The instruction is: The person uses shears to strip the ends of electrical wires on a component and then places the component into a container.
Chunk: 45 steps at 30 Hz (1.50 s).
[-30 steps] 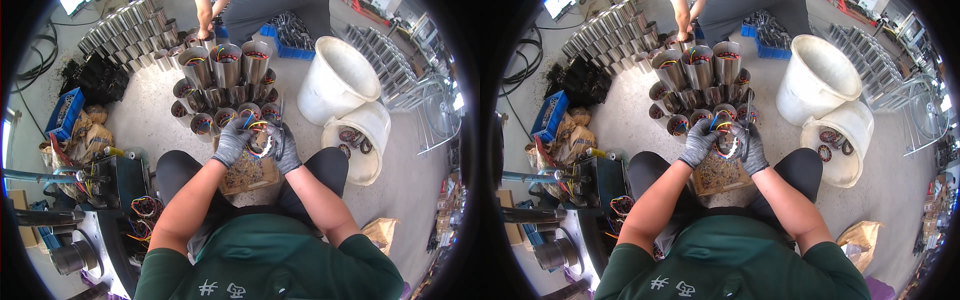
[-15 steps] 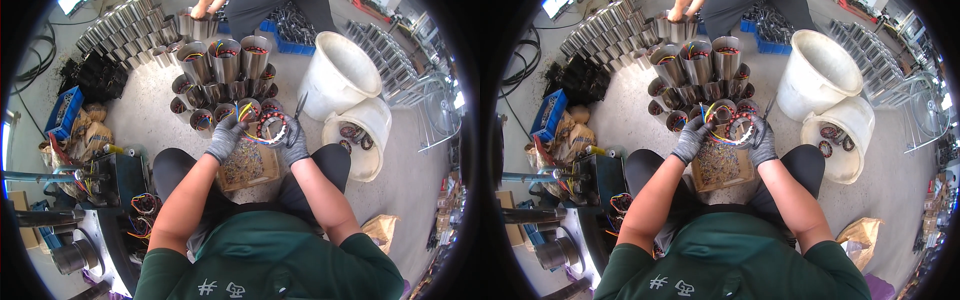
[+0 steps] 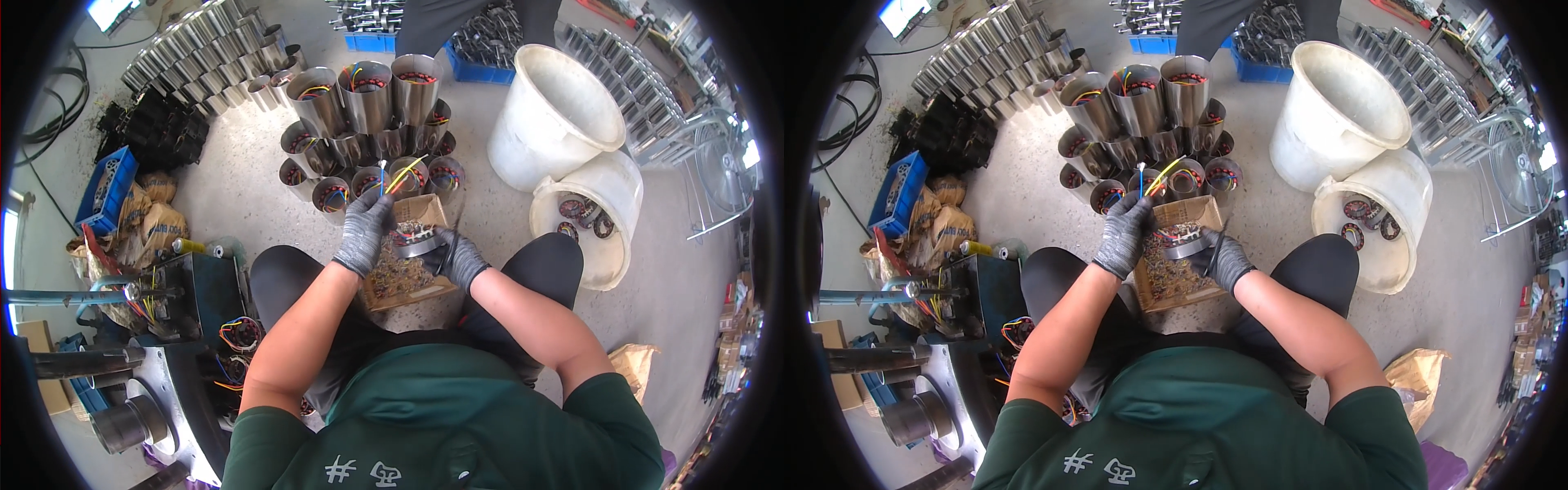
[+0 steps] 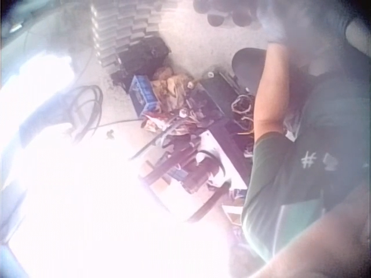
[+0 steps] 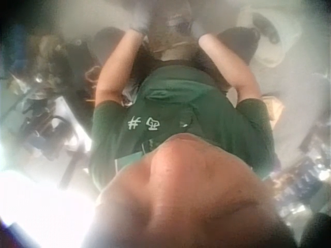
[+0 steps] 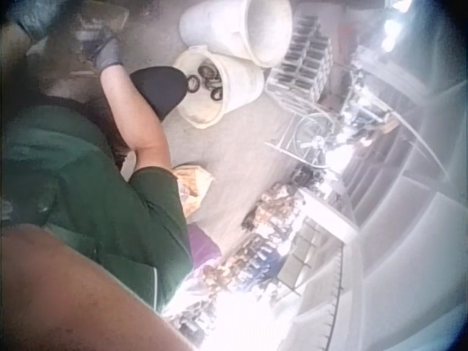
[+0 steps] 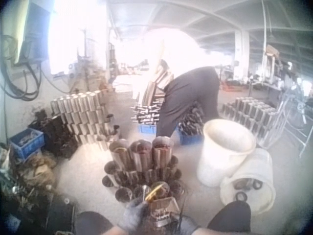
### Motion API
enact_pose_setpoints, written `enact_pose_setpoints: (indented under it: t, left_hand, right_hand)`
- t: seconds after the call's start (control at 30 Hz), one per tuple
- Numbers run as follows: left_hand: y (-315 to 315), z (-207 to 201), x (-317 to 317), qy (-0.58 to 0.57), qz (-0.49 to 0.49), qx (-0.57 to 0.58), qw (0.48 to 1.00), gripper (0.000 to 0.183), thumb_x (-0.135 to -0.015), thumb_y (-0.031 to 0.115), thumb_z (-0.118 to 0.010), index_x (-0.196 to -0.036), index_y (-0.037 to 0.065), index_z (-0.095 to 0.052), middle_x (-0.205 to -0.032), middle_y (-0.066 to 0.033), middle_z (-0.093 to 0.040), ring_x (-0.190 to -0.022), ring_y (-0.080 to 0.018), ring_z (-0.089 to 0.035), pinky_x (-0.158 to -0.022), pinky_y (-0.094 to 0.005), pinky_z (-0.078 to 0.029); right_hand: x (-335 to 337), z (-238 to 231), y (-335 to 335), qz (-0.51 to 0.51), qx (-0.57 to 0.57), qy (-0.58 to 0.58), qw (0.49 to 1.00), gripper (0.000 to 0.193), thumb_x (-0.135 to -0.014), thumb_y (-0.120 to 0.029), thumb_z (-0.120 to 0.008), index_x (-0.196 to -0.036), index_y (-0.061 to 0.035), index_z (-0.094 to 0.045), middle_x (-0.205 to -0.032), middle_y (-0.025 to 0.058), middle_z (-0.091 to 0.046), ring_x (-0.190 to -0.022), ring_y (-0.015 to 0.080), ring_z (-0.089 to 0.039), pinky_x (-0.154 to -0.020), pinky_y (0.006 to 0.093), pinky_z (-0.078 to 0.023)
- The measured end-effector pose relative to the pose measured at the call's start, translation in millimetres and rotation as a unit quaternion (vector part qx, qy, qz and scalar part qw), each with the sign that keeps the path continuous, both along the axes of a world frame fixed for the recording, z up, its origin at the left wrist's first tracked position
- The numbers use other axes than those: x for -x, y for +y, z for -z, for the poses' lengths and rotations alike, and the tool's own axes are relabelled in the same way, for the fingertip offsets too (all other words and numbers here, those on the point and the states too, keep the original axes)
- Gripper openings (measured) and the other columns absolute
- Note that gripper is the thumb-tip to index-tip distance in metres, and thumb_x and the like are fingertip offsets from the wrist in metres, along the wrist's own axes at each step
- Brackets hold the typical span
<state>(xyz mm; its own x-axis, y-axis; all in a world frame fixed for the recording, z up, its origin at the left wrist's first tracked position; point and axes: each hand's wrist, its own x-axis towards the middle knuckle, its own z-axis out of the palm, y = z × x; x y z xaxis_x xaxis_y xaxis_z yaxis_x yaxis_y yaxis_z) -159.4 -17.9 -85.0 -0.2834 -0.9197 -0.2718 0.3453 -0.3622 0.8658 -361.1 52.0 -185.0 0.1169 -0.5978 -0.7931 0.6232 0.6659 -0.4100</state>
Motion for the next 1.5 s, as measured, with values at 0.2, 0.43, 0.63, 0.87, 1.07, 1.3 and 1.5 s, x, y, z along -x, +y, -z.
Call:
enact_pose_setpoints:
  t: [0.2,0.43,0.63,0.87,1.07,1.3,1.5]
  left_hand:
    - [9.6,4.4,-5.9,-0.236,0.059,0.058,0.968,0.026,-0.093,0.013,-0.062,-0.115,0.0,-0.066,-0.078,-0.0014,-0.062,-0.065,-0.0072,-0.053,-0.062,-0.0256,-0.047]
    - [4.6,19.9,-28.4,-0.264,0.028,0.108,0.958,0.021,-0.092,0.009,-0.063,-0.11,-0.001,-0.066,-0.085,-0.0032,-0.066,-0.073,-0.0089,-0.056,-0.067,-0.0263,-0.049]
    - [12.9,2.9,-23.8,-0.292,0.077,0.097,0.948,0.026,-0.093,0.009,-0.063,-0.115,-0.004,-0.065,-0.095,-0.009,-0.071,-0.083,-0.0111,-0.063,-0.076,-0.0276,-0.052]
    - [16.7,4.2,-15.0,-0.37,0.152,0.191,0.896,0.031,-0.093,0.012,-0.064,-0.12,-0.002,-0.063,-0.104,-0.0122,-0.072,-0.091,-0.0133,-0.065,-0.083,-0.0288,-0.052]
    - [15.1,18.7,-14.8,-0.406,0.189,0.17,0.878,0.033,-0.095,0.016,-0.064,-0.122,-0.001,-0.063,-0.092,-0.0067,-0.07,-0.08,-0.0109,-0.062,-0.076,-0.0281,-0.052]
    - [5.6,50.0,-23.1,-0.302,0.162,0.115,0.932,0.031,-0.099,0.009,-0.056,-0.128,-0.004,-0.058,-0.092,-0.0061,-0.068,-0.079,-0.0102,-0.062,-0.073,-0.0257,-0.053]
    - [8.7,48.8,-22.9,-0.337,0.142,0.114,0.924,0.029,-0.097,0.017,-0.057,-0.12,-0.001,-0.063,-0.095,-0.0177,-0.07,-0.084,-0.0223,-0.067,-0.079,-0.0344,-0.051]
  right_hand:
    - [-13.9,-24.8,22.8,-0.137,0.054,0.065,0.987,0.054,-0.087,-0.032,-0.074,-0.132,-0.0161,-0.049,-0.091,0.0141,-0.069,-0.075,0.0266,-0.07,-0.063,0.0417,-0.059]
    - [-21.7,-67.5,21.6,-0.207,0.122,0.077,0.968,0.06,-0.089,-0.029,-0.073,-0.14,-0.0122,-0.046,-0.087,0.0083,-0.067,-0.071,0.0188,-0.067,-0.062,0.033,-0.057]
    - [-28.9,-75.8,18.4,-0.274,0.185,0.066,0.941,0.06,-0.091,-0.036,-0.069,-0.141,-0.011,-0.046,-0.091,0.0066,-0.064,-0.076,0.0197,-0.066,-0.067,0.0346,-0.057]
    - [-23.6,-79.2,10.5,-0.3,0.173,0.063,0.936,0.046,-0.095,-0.04,-0.06,-0.126,-0.0062,-0.053,-0.073,0.0104,-0.064,-0.054,0.0209,-0.064,-0.049,0.0334,-0.054]
    - [-20.9,-58.2,19.1,-0.272,0.176,0.031,0.946,0.026,-0.095,-0.024,-0.055,-0.108,-0.0008,-0.056,-0.056,0.011,-0.058,-0.039,0.0229,-0.055,-0.036,0.0341,-0.045]
    - [-17.9,-50.9,27.8,-0.17,0.166,-0.013,0.971,0.03,-0.092,-0.02,-0.058,-0.117,-0.0046,-0.054,-0.068,0.0109,-0.064,-0.052,0.0229,-0.064,-0.046,0.036,-0.054]
    - [-15.7,-62.3,21.9,-0.15,0.146,0.016,0.978,0.064,-0.092,-0.019,-0.063,-0.148,-0.0116,-0.033,-0.085,0.0101,-0.066,-0.071,0.0244,-0.069,-0.062,0.0394,-0.059]
